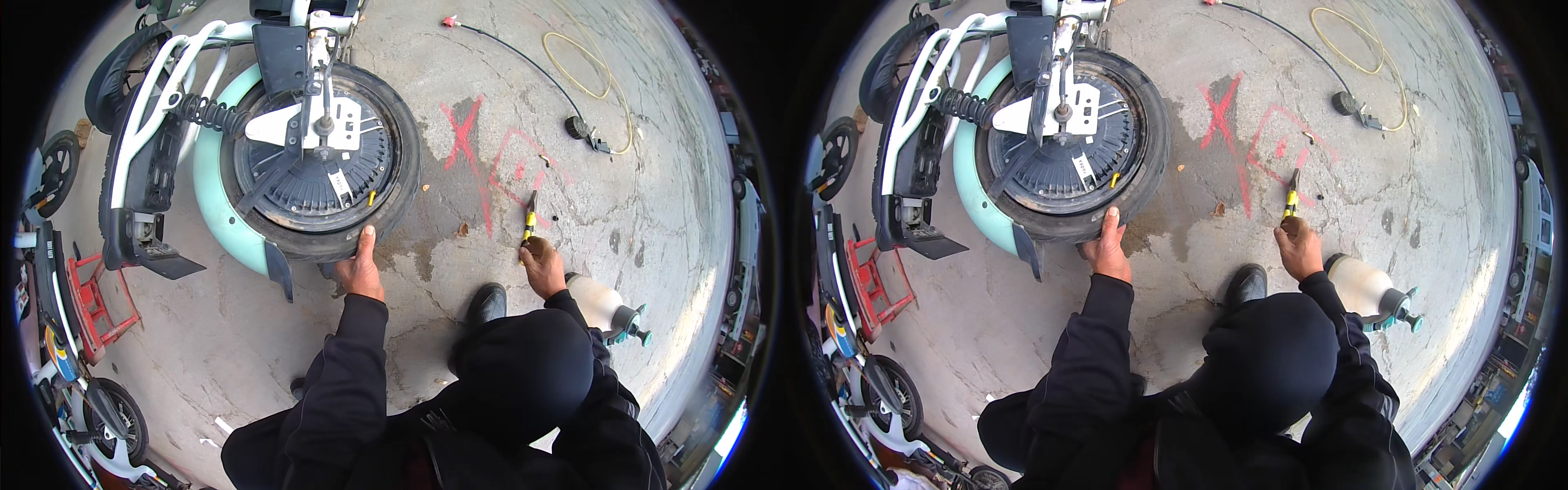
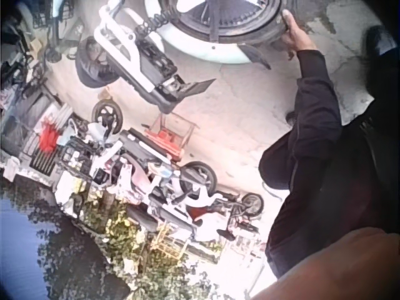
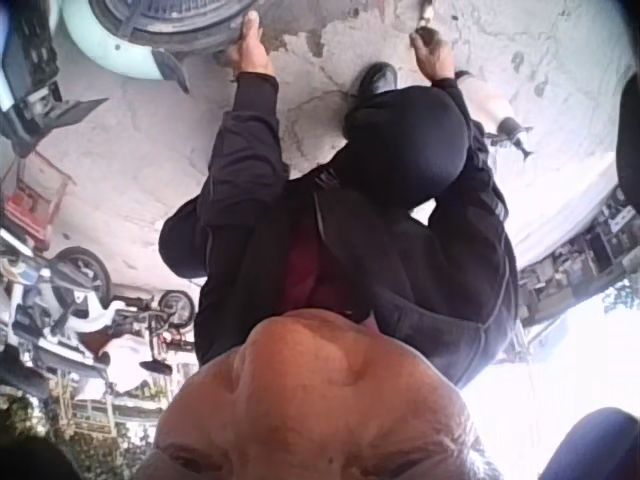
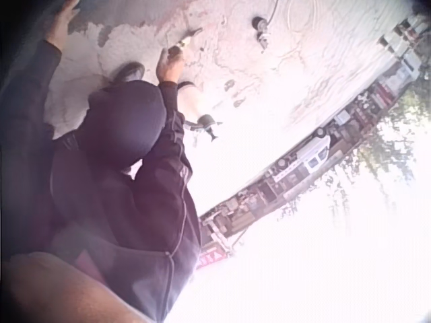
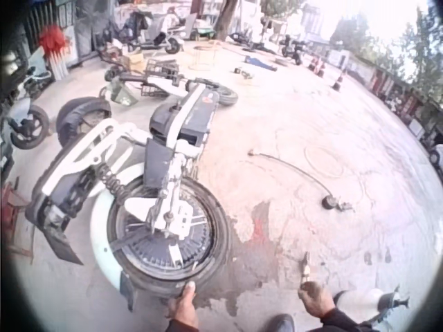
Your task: The person inspects the rear tire of a mint-green electric scooter, retrieves pliers from a nearby shop, and uses them to remove small metal clips from the tire bead. The person repeatedly manipulates the tire and clips with both hands and the pliers.
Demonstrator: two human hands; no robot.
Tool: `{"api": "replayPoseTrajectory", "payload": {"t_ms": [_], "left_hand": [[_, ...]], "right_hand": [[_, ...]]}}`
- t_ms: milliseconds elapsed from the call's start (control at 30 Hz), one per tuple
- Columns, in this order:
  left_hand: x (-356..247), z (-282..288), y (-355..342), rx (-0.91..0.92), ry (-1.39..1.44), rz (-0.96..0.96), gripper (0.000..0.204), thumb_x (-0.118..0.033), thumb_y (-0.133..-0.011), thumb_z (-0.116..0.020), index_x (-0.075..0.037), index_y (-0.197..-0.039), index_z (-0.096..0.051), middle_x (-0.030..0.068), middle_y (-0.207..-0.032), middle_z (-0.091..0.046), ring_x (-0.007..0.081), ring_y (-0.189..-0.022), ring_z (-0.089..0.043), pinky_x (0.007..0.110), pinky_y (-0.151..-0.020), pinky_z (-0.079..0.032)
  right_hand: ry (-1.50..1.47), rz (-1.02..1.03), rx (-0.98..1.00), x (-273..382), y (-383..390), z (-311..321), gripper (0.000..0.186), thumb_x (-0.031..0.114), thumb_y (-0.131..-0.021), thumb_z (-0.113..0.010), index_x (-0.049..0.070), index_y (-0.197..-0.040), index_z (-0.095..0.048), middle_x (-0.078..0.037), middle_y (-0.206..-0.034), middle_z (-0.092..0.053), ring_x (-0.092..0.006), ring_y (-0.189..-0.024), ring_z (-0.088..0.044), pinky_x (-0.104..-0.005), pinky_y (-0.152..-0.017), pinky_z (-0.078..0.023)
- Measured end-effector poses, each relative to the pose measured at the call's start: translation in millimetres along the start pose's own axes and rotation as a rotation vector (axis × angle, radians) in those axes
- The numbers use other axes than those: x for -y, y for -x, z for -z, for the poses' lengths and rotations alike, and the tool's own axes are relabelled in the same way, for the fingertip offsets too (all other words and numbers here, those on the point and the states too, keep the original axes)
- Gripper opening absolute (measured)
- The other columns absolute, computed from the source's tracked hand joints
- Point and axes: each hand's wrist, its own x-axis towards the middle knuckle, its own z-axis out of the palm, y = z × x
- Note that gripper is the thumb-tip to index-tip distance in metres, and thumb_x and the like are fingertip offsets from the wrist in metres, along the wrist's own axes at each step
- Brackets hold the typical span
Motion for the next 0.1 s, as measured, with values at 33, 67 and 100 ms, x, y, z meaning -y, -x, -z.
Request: {"api": "replayPoseTrajectory", "payload": {"t_ms": [33, 67, 100], "left_hand": [[-4.1, -2.6, 2.7, -0.019, 0.023, 0.107, 0.056, -0.022, -0.088, -0.081, -0.011, -0.137, -0.056, 0.0028, -0.136, -0.06, 0.0182, -0.121, -0.057, 0.042, -0.1, -0.044], [-8.8, -4.7, 3.6, -0.024, 0.017, 0.129, 0.058, -0.021, -0.089, -0.081, -0.008, -0.139, -0.056, 0.006, -0.138, -0.06, 0.0204, -0.123, -0.057, 0.042, -0.106, -0.043], [-13.2, -5.5, 4.8, -0.023, 0.017, 0.151, 0.06, -0.02, -0.089, -0.082, -0.004, -0.141, -0.057, 0.0092, -0.14, -0.06, 0.0226, -0.126, -0.058, 0.041, -0.111, -0.041]], "right_hand": [[0.013, -0.095, 0.053, 5.8, 10.5, 8.0, 0.03, 0.02, -0.093, -0.068, -0.006, -0.108, -0.069, -0.021, -0.09, -0.076, -0.0298, -0.082, -0.076, -0.0375, -0.079, -0.059], [-0.015, -0.226, 0.077, 12.0, 18.2, 12.7, 0.026, 0.019, -0.094, -0.066, -0.005, -0.103, -0.071, -0.015, -0.082, -0.076, -0.0263, -0.075, -0.076, -0.0359, -0.077, -0.06], [0.045, -0.327, 0.115, 16.9, 24.4, 18.1, 0.026, 0.019, -0.094, -0.067, -0.004, -0.106, -0.072, -0.015, -0.084, -0.077, -0.0262, -0.074, -0.076, -0.0353, -0.076, -0.06]]}}
